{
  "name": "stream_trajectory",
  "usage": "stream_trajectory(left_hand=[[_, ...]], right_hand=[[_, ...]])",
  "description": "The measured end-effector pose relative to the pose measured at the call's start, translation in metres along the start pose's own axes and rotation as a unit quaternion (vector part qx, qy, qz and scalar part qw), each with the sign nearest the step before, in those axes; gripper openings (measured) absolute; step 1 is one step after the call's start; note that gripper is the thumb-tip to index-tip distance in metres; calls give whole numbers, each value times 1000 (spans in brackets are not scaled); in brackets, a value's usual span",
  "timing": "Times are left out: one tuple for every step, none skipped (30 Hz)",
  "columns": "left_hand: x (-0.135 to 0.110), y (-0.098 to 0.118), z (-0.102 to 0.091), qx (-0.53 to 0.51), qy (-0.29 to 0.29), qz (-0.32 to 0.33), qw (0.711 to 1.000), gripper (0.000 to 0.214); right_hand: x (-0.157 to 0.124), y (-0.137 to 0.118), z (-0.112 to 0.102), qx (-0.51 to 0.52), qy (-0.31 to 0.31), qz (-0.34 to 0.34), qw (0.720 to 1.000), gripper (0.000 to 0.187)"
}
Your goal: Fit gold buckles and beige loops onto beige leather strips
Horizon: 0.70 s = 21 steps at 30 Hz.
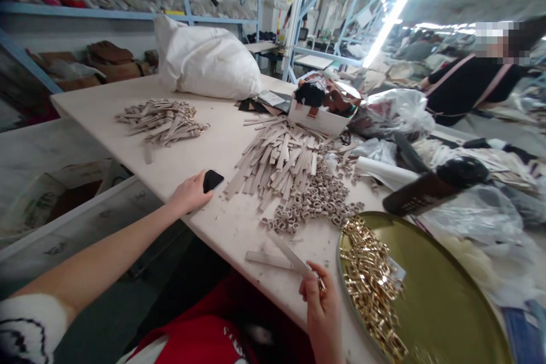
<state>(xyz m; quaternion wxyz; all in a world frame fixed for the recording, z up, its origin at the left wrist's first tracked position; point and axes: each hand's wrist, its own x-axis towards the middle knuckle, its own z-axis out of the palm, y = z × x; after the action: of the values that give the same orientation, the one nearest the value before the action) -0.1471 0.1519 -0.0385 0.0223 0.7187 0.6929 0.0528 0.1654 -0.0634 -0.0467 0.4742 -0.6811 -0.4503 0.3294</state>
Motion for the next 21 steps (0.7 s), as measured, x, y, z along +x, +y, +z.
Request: stream_trajectory(left_hand=[[1, 2, 1, 6, 3, -5, 1000, 66], [2, 3, 2, 14, 6, -9, 1000, 66], [3, 4, 3, 23, 9, -12, 1000, 66], [4, 5, 4, 32, 10, -13, 999, 66], [5, 6, 4, 37, 9, -12, 999, 66], [5, 7, 5, 39, 7, -10, 999, 65], [5, 7, 5, 40, 5, -9, 999, 64], [5, 8, 4, 41, 3, -9, 999, 64], [4, 8, 3, 42, 2, -10, 999, 63], [3, 9, 1, 44, 2, -11, 999, 62], [2, 10, -2, 45, 2, -9, 999, 61], [1, 12, -5, 46, 2, -4, 999, 60], [1, 15, -8, 46, 3, 5, 999, 58], [0, 19, -11, 44, 2, 18, 999, 55], [0, 23, -13, 41, 1, 35, 999, 52], [1, 29, -15, 37, -2, 52, 998, 47], [2, 35, -16, 32, -8, 67, 997, 41], [3, 42, -16, 27, -15, 78, 997, 36], [4, 48, -15, 21, -23, 83, 996, 32], [5, 54, -14, 16, -30, 83, 996, 31], [6, 60, -12, 10, -36, 79, 996, 32]], right_hand=[[8, -2, -2, -29, -8, -13, 999, 37], [16, -3, -4, -69, -21, -29, 997, 37], [25, -3, -6, -122, -34, -51, 991, 36], [35, -2, -8, -182, -42, -79, 979, 35], [43, 0, -10, -242, -43, -113, 963, 33], [50, 3, -11, -299, -39, -147, 942, 31], [56, 6, -11, -348, -28, -180, 920, 30], [59, 9, -11, -387, -15, -210, 898, 29], [61, 11, -9, -417, -5, -236, 878, 28], [61, 12, -6, -438, 0, -259, 861, 28], [59, 13, -3, -449, -2, -281, 848, 28], [57, 14, 1, -454, -10, -299, 839, 30], [55, 14, 6, -457, -22, -314, 832, 33], [52, 14, 10, -459, -34, -322, 827, 36], [50, 14, 13, -463, -42, -326, 823, 40], [48, 15, 15, -466, -46, -328, 820, 42], [46, 17, 17, -468, -48, -331, 818, 43], [43, 19, 16, -469, -48, -335, 816, 43], [41, 22, 15, -468, -47, -339, 815, 42], [38, 26, 13, -468, -45, -342, 814, 41], [34, 30, 10, -467, -43, -344, 813, 39]])
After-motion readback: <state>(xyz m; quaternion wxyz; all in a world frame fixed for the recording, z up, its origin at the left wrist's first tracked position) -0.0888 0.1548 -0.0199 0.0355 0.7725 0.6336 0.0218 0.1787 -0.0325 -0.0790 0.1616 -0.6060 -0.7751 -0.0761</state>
